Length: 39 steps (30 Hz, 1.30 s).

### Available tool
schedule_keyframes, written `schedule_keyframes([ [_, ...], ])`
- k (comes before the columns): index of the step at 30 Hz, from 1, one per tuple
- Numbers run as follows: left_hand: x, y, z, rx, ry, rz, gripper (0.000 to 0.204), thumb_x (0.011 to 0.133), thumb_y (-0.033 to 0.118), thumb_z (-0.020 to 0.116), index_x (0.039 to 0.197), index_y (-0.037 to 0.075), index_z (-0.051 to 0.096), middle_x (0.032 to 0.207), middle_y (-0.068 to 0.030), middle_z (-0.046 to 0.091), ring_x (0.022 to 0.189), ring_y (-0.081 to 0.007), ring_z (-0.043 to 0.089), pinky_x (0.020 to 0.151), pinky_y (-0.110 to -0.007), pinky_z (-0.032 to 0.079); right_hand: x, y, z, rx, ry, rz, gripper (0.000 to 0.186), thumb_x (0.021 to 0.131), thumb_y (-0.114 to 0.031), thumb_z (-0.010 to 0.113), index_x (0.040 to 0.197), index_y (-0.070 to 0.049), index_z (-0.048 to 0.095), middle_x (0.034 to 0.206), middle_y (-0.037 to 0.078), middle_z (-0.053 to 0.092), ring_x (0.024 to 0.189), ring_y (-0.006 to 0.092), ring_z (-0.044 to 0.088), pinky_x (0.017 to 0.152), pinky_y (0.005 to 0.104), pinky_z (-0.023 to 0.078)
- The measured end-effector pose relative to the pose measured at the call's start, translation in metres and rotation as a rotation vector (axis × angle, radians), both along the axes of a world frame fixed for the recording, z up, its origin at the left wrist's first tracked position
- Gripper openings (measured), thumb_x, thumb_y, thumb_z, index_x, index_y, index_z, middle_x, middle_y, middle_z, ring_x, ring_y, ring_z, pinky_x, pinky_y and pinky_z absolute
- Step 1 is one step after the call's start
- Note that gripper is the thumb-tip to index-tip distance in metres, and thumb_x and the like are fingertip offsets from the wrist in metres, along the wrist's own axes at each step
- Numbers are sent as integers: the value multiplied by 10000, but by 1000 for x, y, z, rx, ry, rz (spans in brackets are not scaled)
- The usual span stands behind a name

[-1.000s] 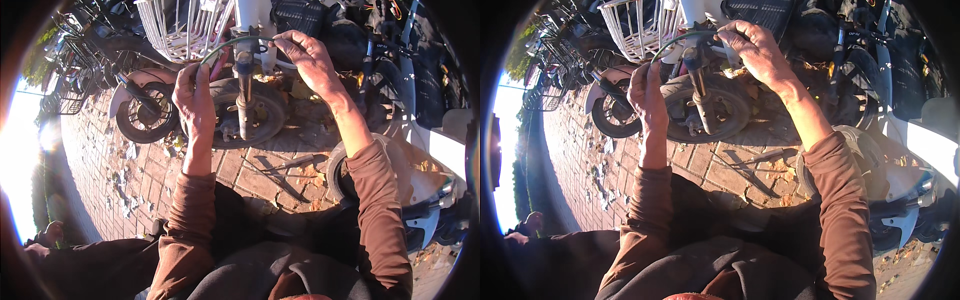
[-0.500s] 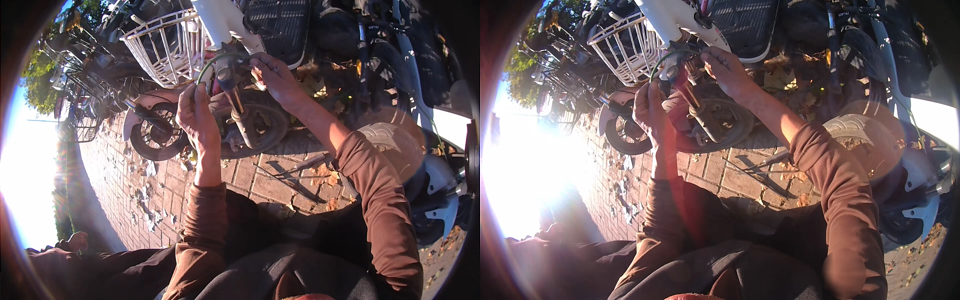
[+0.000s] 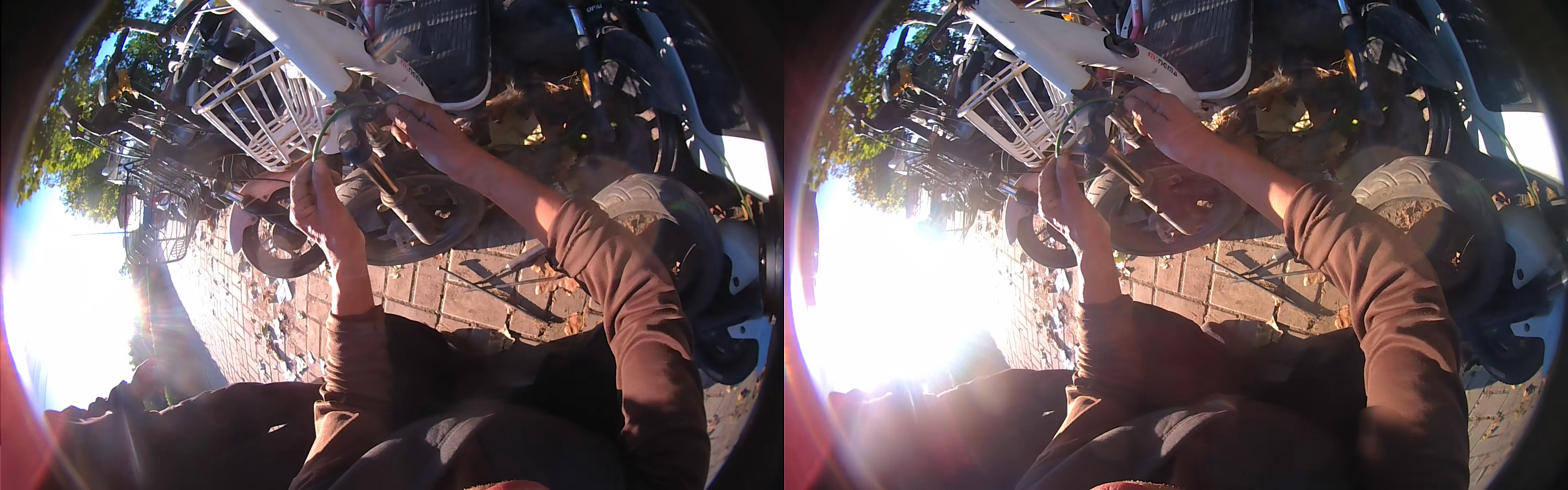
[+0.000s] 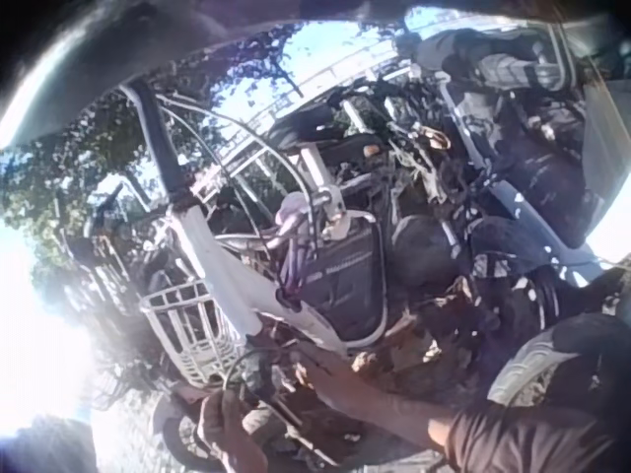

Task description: The person secures a scooter wheel to the front fork using a green zip tie. They wrap the tie around the fork and wheel, pull it tight, and then use pliers to trim the excess tail. The person also briefly handles a detached tire lying on the ground.

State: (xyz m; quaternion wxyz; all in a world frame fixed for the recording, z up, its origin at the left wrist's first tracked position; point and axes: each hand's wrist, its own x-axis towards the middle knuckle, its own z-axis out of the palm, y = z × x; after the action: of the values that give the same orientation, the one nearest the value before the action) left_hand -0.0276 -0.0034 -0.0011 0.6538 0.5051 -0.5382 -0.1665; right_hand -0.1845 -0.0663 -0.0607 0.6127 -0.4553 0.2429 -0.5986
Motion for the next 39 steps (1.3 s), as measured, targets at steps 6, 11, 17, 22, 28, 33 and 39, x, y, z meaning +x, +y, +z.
schedule_keyframes([
  [6,4,-1,0,-6,-14,24,174,951,157,667,999,-9,678,764,7,590,713,-55,512,662,-229,420,-16,2,9,-66,-17,70,295,1037,-245,524,1142,2,645,967,-8,632,912,67,520,845,234,426],
  [11,6,1,0,28,-107,53,178,957,156,661,1020,-10,674,784,4,603,727,-53,519,674,-219,425,-25,2,18,-61,-74,102,209,1012,-260,584,1021,-60,645,837,-69,533,792,26,453,717,218,377],
  [17,5,0,-5,-35,-43,-53,185,968,145,643,1063,-13,664,841,-9,638,767,-53,540,724,-222,450,-39,2,37,-72,128,136,222,967,-307,663,972,-85,652,824,-81,523,801,17,452,723,216,375],
  [22,12,6,-7,3,-72,-110,242,981,161,628,1137,-22,649,931,-21,653,861,-66,561,774,-229,461,-56,16,53,-126,188,243,287,922,-374,713,962,-96,653,858,-67,540,859,39,493,778,217,390],
  [28,19,17,0,168,-172,-190,259,985,182,614,1147,-17,645,1006,-69,684,951,-108,604,872,-254,462,-58,30,31,-54,229,265,197,952,-318,681,984,-126,655,838,-83,525,843,0,481,766,207,393],
  [33,22,25,-4,286,-405,-334,352,909,230,714,1151,-11,631,991,-115,677,887,-177,649,774,-308,512,-79,21,-22,13,569,342,290,935,-396,689,906,-109,666,743,-88,574,704,0,505,633,204,399],
  [39,28,15,-21,319,-833,-279,487,824,345,776,1136,2,627,1029,-166,667,950,-344,640,838,-431,496,-85,24,-55,-113,710,260,369,918,-440,691,863,-84,610,706,-63,475,672,28,426,596,239,344],
])
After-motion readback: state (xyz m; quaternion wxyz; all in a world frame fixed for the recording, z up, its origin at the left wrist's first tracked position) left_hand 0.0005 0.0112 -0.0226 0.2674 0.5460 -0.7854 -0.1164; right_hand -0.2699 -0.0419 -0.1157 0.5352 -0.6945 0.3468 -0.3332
